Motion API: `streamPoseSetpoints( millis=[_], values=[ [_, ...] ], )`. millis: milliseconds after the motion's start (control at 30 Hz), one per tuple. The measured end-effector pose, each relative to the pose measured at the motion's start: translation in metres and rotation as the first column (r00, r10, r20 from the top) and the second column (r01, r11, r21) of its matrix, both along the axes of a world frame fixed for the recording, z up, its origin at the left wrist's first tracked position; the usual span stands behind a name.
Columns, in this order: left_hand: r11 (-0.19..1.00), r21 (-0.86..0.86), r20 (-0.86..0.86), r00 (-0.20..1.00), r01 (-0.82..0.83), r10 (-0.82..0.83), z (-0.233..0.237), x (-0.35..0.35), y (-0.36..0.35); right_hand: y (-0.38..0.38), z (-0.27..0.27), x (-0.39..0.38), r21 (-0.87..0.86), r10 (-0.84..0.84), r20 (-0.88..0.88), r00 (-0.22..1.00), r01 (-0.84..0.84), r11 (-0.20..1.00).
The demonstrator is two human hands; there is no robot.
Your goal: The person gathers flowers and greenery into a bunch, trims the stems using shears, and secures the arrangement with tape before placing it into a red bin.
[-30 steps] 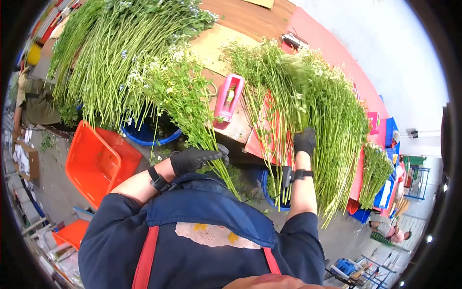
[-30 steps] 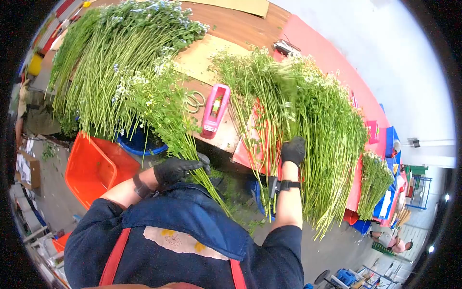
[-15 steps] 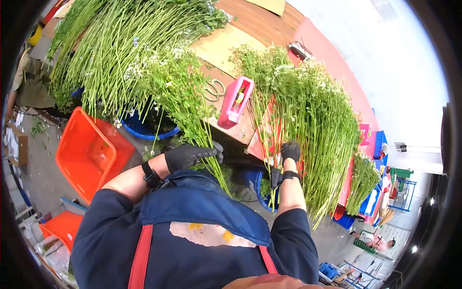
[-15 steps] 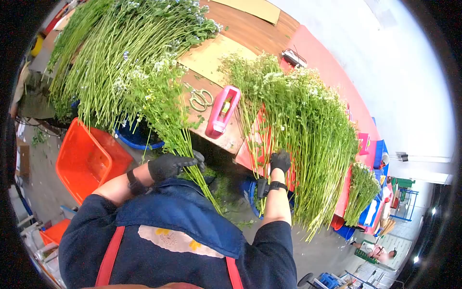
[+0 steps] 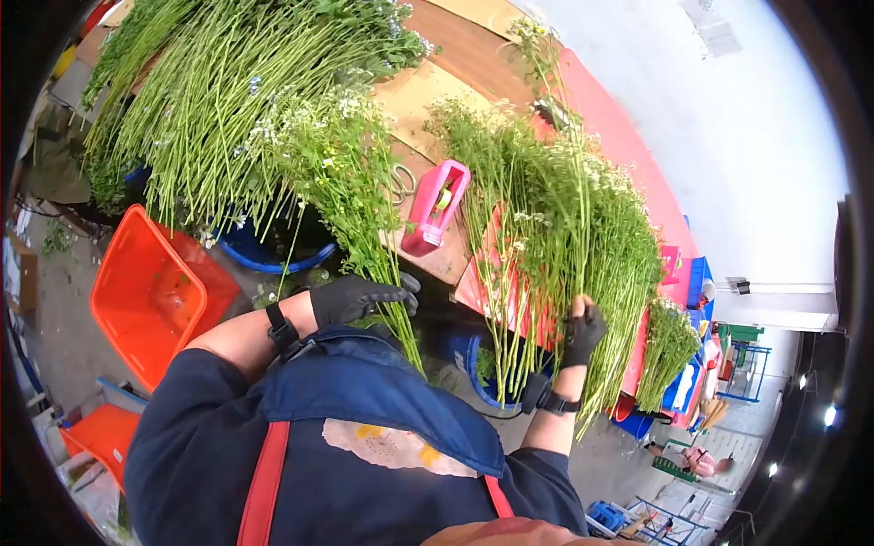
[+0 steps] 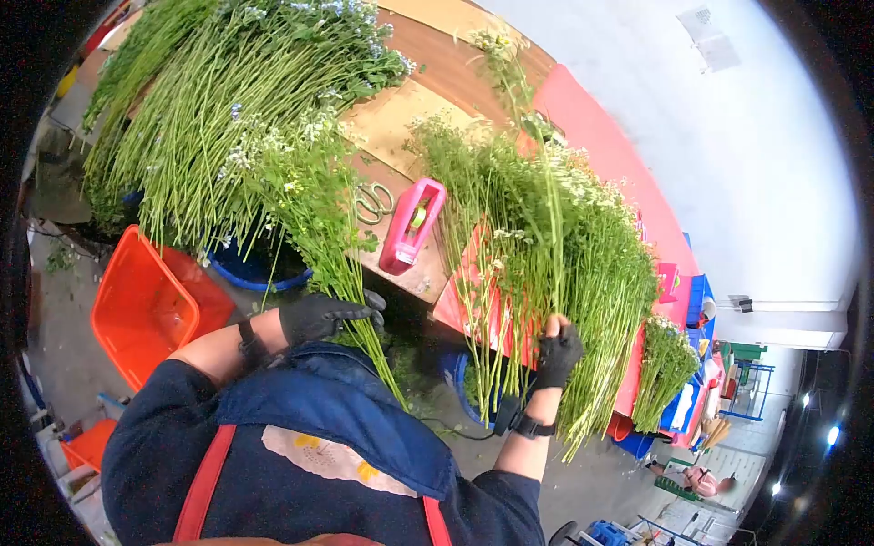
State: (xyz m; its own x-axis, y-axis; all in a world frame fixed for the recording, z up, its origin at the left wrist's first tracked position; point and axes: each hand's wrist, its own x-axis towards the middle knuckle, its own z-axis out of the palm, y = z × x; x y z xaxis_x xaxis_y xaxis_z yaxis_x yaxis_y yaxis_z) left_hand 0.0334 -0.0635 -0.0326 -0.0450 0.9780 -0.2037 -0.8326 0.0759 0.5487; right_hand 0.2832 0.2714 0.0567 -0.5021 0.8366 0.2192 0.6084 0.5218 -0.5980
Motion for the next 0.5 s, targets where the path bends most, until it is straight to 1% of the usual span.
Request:
streamPoseSetpoints(
  millis=[33,67,100,133,200,233,267,300,333,367,400,467,500],
  values=[
    [1.000,0.021,-0.043,0.999,0.019,-0.018,0.003,-0.002,0.002,-0.012,0.003,0.003,-0.175,0.011,-0.113,0.994,-0.031,0.984],
    [0.999,0.037,-0.083,0.996,0.034,-0.031,0.005,-0.002,0.003,-0.027,0.004,0.006,-0.344,0.007,-0.219,0.976,-0.084,0.935],
    [0.997,0.079,-0.149,0.989,0.028,-0.016,-0.004,-0.001,0.006,-0.047,0.002,0.007,-0.299,0.004,-0.249,0.968,-0.081,0.951],
    [0.994,0.107,-0.125,0.992,0.024,-0.011,-0.009,0.000,0.009,-0.069,-0.002,0.006,-0.256,0.003,-0.283,0.959,-0.078,0.963],
    [0.988,0.155,-0.072,0.997,0.010,0.001,-0.013,0.001,0.012,-0.106,-0.006,0.011,-0.101,0.094,-0.226,0.970,-0.120,0.988],
    [0.993,0.116,0.012,1.000,0.014,-0.016,-0.012,0.002,0.012,-0.121,-0.012,0.016,-0.163,0.061,-0.242,0.968,-0.103,0.981],
    [0.992,0.123,0.022,1.000,0.012,-0.015,-0.010,0.002,0.012,-0.135,-0.018,0.021,-0.227,0.026,-0.254,0.967,-0.085,0.970],
    [0.992,0.129,0.030,0.999,0.014,-0.018,-0.008,0.003,0.012,-0.145,-0.026,0.029,-0.245,0.067,-0.267,0.961,-0.135,0.960],
    [0.990,0.138,0.035,0.999,0.019,-0.024,-0.002,0.001,0.013,-0.159,-0.032,0.029,-0.263,0.090,-0.256,0.963,-0.159,0.952],
    [0.991,0.128,0.022,0.999,0.038,-0.041,0.006,-0.002,0.012,-0.165,-0.043,0.035,-0.267,0.195,-0.177,0.965,-0.238,0.934],
    [0.994,0.098,0.010,0.998,0.054,-0.055,-0.009,0.001,0.011,-0.169,-0.060,0.045,-0.276,0.296,-0.096,0.950,-0.311,0.910],
    [0.995,0.044,-0.013,0.996,0.089,-0.088,-0.072,0.016,0.018,-0.182,-0.089,0.065,-0.388,0.357,0.041,0.933,-0.315,0.866],
    [0.992,0.035,-0.083,0.989,0.122,-0.119,-0.077,0.019,0.016,-0.192,-0.096,0.069,-0.536,0.268,0.076,0.961,-0.187,0.824]
  ],
)
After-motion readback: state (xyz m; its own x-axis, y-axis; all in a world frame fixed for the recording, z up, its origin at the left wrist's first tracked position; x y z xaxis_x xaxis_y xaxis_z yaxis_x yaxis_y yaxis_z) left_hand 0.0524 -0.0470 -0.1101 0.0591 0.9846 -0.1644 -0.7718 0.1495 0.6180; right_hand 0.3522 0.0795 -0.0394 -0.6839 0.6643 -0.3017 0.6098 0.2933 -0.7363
